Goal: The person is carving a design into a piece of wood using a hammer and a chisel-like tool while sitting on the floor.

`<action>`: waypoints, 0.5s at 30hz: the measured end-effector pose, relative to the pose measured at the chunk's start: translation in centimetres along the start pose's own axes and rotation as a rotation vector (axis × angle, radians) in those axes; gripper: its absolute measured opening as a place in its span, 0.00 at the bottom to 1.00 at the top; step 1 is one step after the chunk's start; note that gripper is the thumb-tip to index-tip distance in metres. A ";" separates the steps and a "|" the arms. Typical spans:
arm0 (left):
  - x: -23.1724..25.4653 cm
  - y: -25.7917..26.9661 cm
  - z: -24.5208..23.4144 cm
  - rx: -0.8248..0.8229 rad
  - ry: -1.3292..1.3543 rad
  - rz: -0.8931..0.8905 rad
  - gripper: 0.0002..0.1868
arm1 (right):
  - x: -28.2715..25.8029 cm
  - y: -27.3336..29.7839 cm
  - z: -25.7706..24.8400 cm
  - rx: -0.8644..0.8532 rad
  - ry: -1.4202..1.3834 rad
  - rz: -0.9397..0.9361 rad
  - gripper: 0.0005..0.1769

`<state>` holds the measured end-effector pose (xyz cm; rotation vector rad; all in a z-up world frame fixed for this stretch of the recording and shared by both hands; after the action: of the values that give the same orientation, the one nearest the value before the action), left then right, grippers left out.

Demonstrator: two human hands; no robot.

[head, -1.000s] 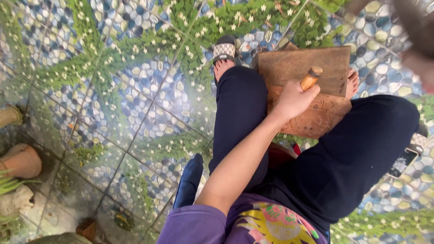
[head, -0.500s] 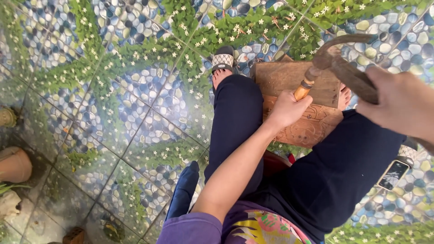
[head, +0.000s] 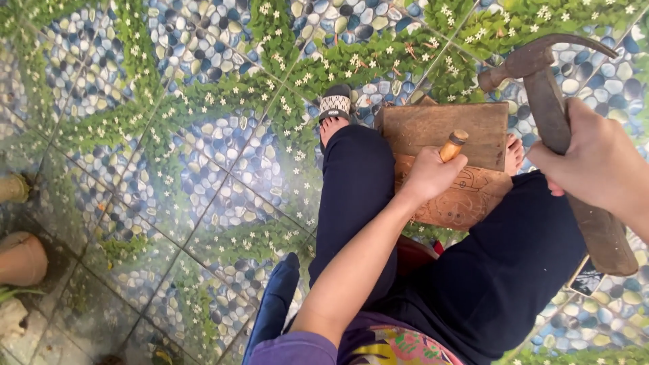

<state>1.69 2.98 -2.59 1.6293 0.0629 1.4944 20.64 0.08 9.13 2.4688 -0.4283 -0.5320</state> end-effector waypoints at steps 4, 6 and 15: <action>-0.4 -0.1 0.1 0.017 -0.036 -0.050 0.16 | 3.6 -1.9 2.5 -0.001 0.290 -0.151 0.14; -0.1 0.0 0.1 0.004 -0.039 -0.034 0.16 | 3.4 -1.0 0.4 0.051 -0.018 -0.148 0.13; -0.7 -0.2 0.2 -0.010 -0.043 0.021 0.18 | 3.2 -0.1 2.1 -0.033 0.134 0.055 0.12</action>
<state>1.75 2.59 -3.26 1.6581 0.0145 1.4728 22.46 -2.15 6.60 2.4361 -0.4283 -0.3456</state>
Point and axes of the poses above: each hand's wrist, its own y-axis away from the middle knuckle, its own z-axis out of the palm, x = y × z, the point moved 6 cm from there along -y, towards the middle knuckle, and after that the axes turned 7 degrees about -x, right-handed, at the moved point
